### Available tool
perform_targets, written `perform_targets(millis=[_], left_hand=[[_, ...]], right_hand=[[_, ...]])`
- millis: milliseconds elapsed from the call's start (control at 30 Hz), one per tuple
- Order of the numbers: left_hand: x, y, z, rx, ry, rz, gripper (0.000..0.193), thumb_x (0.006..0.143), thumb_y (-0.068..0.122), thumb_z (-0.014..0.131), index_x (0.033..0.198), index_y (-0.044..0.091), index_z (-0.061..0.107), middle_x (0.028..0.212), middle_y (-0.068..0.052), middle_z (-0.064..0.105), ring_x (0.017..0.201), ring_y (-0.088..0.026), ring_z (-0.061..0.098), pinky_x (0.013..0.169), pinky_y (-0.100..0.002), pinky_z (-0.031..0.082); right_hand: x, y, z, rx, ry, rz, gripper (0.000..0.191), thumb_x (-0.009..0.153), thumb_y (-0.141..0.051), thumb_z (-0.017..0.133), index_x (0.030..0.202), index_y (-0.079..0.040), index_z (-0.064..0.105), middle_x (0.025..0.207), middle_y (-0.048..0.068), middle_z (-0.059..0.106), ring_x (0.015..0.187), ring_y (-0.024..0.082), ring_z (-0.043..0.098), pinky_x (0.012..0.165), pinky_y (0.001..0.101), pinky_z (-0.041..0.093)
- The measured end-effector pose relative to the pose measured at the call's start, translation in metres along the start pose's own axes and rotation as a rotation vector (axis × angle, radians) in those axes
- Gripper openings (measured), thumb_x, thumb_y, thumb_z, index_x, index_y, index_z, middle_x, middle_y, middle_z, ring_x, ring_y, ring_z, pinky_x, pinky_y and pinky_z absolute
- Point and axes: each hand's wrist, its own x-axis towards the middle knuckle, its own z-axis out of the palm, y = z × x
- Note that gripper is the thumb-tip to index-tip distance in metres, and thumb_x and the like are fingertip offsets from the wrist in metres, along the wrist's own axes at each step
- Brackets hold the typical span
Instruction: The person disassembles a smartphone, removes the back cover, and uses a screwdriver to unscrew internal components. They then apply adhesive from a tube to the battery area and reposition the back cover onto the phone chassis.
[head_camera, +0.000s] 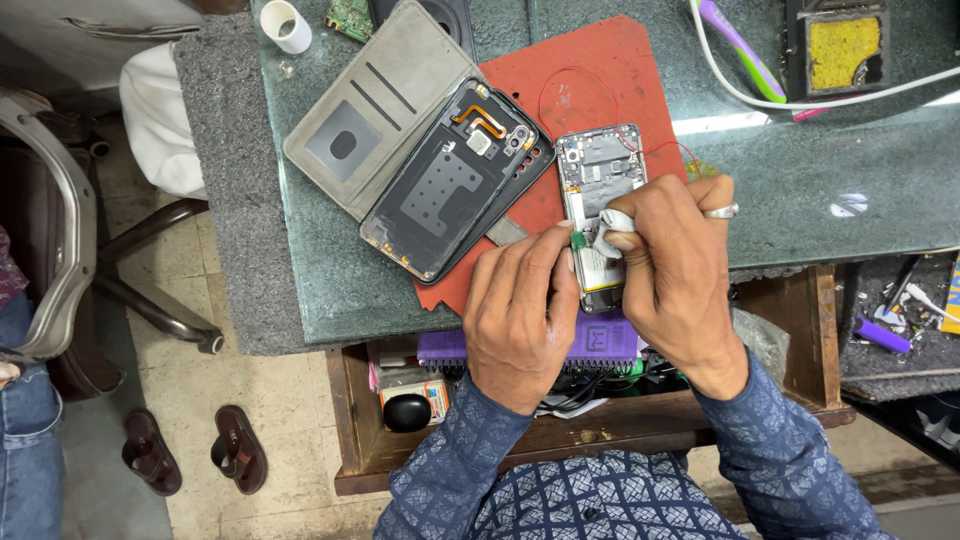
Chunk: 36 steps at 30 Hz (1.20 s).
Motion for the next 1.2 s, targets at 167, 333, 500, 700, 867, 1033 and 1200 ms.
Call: perform_targets(millis=[167,333,500,700,867,1033,1200], left_hand=[[-0.0003,0.0003,0.0006,0.003,0.002,0.002,0.030,0.096,-0.001,0.071,0.125,0.003,0.063,0.113,-0.008,0.069,0.098,-0.027,0.066,0.088,-0.039,0.055],[-0.0011,0.0006,0.0023,0.007,0.005,-0.002,0.031,0.096,-0.001,0.071,0.126,0.004,0.063,0.113,-0.008,0.070,0.098,-0.027,0.067,0.087,-0.039,0.055],[-0.0021,-0.0011,0.0011,0.004,-0.001,0.007,0.032,0.097,-0.001,0.071,0.127,0.004,0.062,0.114,-0.008,0.070,0.098,-0.027,0.067,0.088,-0.039,0.055],[-0.0025,-0.0015,0.0009,0.011,-0.005,0.019,0.033,0.096,-0.002,0.070,0.128,0.004,0.062,0.113,-0.009,0.070,0.098,-0.027,0.067,0.088,-0.039,0.055],[-0.0026,-0.0015,0.0006,0.008,-0.011,0.020,0.033,0.096,-0.002,0.070,0.128,0.004,0.062,0.113,-0.009,0.069,0.098,-0.027,0.067,0.087,-0.039,0.055],[-0.0033,-0.0021,-0.0001,0.002,-0.013,0.025,0.034,0.096,-0.002,0.069,0.129,0.004,0.062,0.112,-0.008,0.069,0.098,-0.028,0.067,0.087,-0.039,0.055],[-0.0036,-0.0020,-0.0009,-0.001,-0.010,0.026,0.034,0.097,-0.002,0.069,0.129,0.004,0.061,0.112,-0.009,0.069,0.097,-0.027,0.066,0.087,-0.039,0.055]], right_hand=[[-0.0017,0.0014,-0.0033,0.003,0.003,0.018,0.009,0.098,0.002,0.061,0.101,-0.007,0.061,0.095,0.008,0.056,0.092,0.029,0.042,0.087,0.0406,0.031],[-0.0034,0.0040,-0.0059,0.007,-0.010,0.032,0.007,0.098,0.001,0.062,0.100,-0.006,0.061,0.095,0.009,0.056,0.092,0.029,0.042,0.086,0.0399,0.032],[-0.0048,0.0050,-0.0053,-0.008,0.005,0.024,0.007,0.101,0.000,0.062,0.102,-0.007,0.061,0.096,0.008,0.056,0.093,0.029,0.043,0.087,0.0398,0.032],[-0.0025,0.0078,-0.0063,-0.010,0.000,0.015,0.008,0.101,0.001,0.061,0.103,-0.007,0.061,0.097,0.009,0.056,0.092,0.029,0.043,0.087,0.0404,0.031],[-0.0012,0.0075,-0.0063,-0.009,-0.010,0.007,0.007,0.100,0.001,0.061,0.103,-0.006,0.061,0.096,0.009,0.055,0.091,0.029,0.043,0.087,0.0404,0.031],[-0.0018,0.0055,-0.0055,-0.013,-0.015,0.000,0.007,0.100,0.000,0.062,0.102,-0.006,0.061,0.096,0.009,0.055,0.093,0.030,0.042,0.087,0.0407,0.031],[-0.0008,0.0073,-0.0046,-0.028,-0.016,-0.007,0.008,0.100,0.001,0.061,0.103,-0.007,0.062,0.097,0.008,0.056,0.089,0.028,0.042,0.087,0.0405,0.031]])
